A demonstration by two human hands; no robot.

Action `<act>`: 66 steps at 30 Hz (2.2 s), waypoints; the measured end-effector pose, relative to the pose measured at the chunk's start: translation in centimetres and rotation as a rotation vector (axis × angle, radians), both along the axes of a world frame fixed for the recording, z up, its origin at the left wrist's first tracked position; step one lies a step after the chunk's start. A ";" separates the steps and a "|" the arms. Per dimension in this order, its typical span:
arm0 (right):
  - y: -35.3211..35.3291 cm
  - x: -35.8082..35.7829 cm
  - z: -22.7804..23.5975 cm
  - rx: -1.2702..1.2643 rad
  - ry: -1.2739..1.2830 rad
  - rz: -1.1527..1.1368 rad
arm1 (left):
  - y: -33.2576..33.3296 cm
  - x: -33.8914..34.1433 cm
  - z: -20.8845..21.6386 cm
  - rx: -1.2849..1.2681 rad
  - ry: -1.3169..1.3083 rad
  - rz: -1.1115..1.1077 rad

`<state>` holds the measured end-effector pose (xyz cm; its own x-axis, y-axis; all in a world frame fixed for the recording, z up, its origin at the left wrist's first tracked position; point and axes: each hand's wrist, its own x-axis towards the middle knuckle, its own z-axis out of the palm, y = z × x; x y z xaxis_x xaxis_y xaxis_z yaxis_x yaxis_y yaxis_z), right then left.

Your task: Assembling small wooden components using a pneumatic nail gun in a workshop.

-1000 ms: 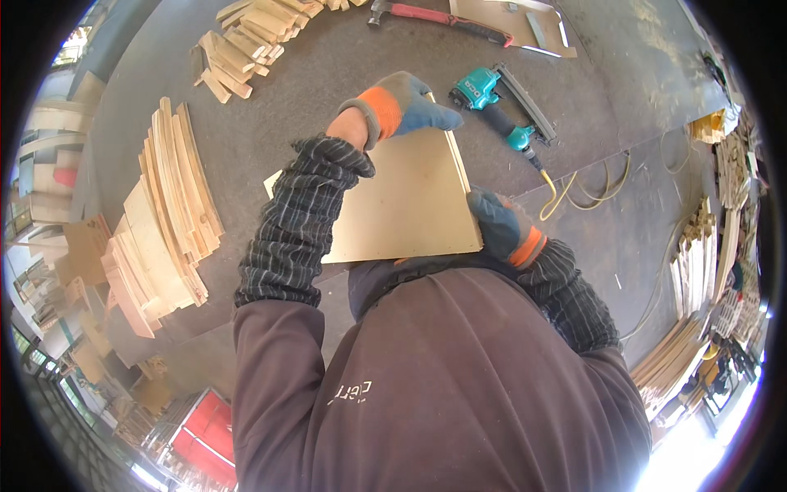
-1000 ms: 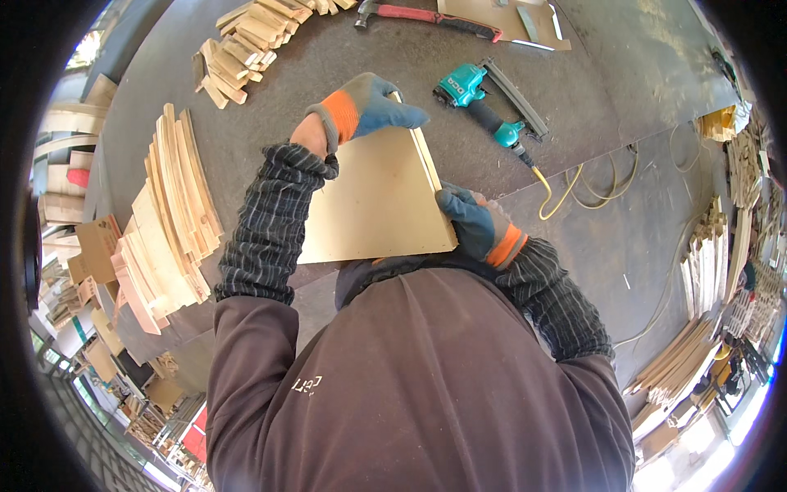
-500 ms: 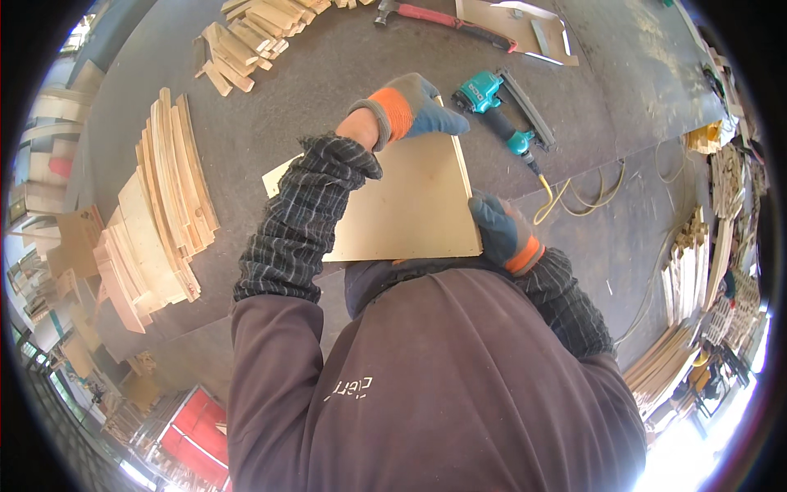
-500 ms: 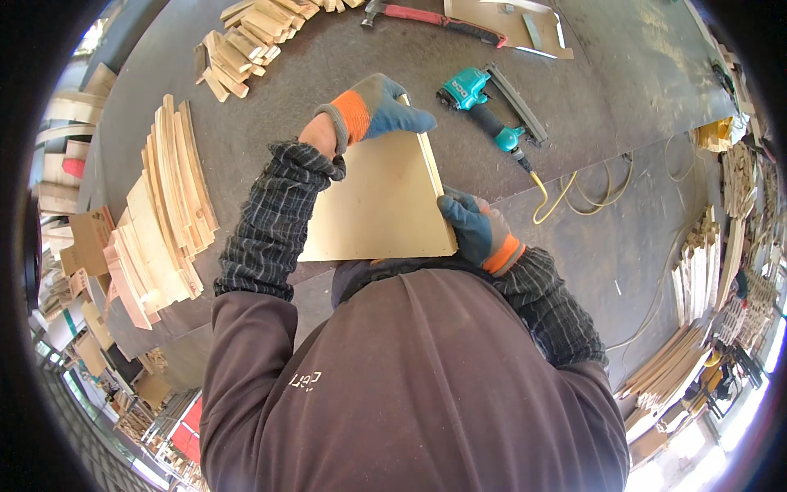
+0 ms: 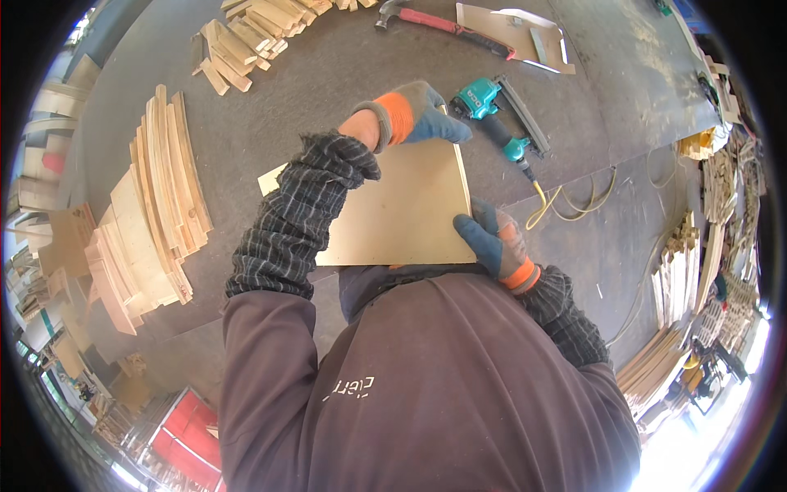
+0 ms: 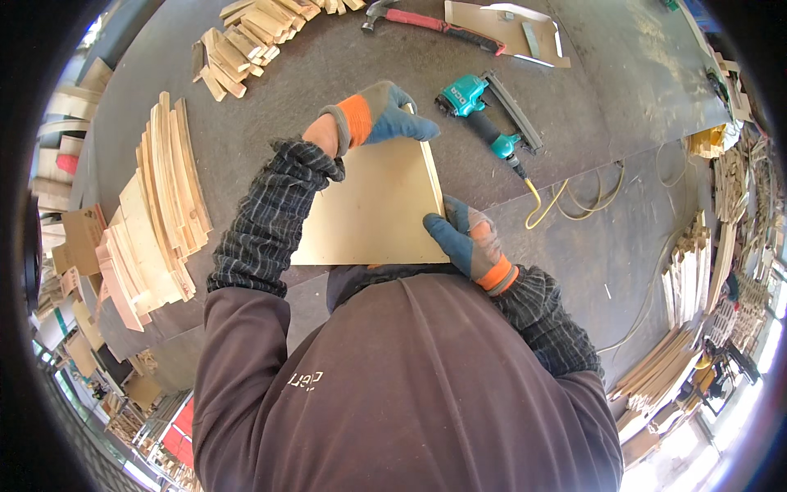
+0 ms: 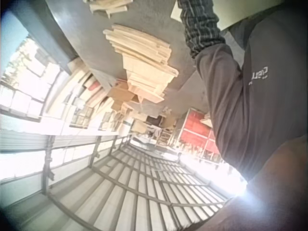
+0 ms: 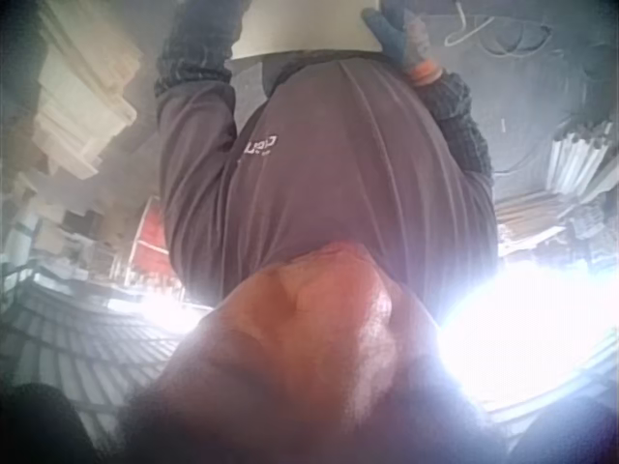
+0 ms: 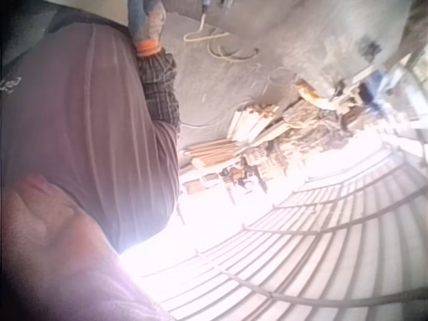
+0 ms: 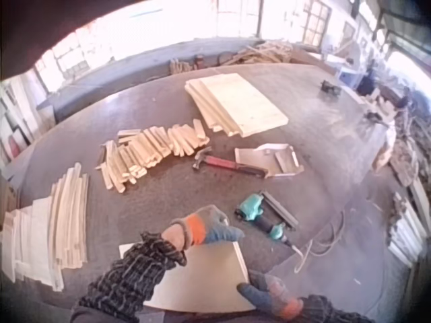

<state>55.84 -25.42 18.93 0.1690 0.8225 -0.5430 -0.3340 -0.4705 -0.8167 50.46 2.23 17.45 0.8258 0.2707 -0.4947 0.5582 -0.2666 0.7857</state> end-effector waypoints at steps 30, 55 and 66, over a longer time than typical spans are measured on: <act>-2.1 1.6 -3.0 0.019 0.600 0.021 | -0.7 0.2 0.0 0.030 0.029 -0.027; -0.1 0.0 0.1 -0.025 0.110 -0.021 | 2.8 -2.0 3.4 -0.146 0.129 -0.245; 0.6 0.9 -1.0 -0.042 0.121 -0.015 | 3.5 -1.4 2.0 -0.250 0.125 -0.175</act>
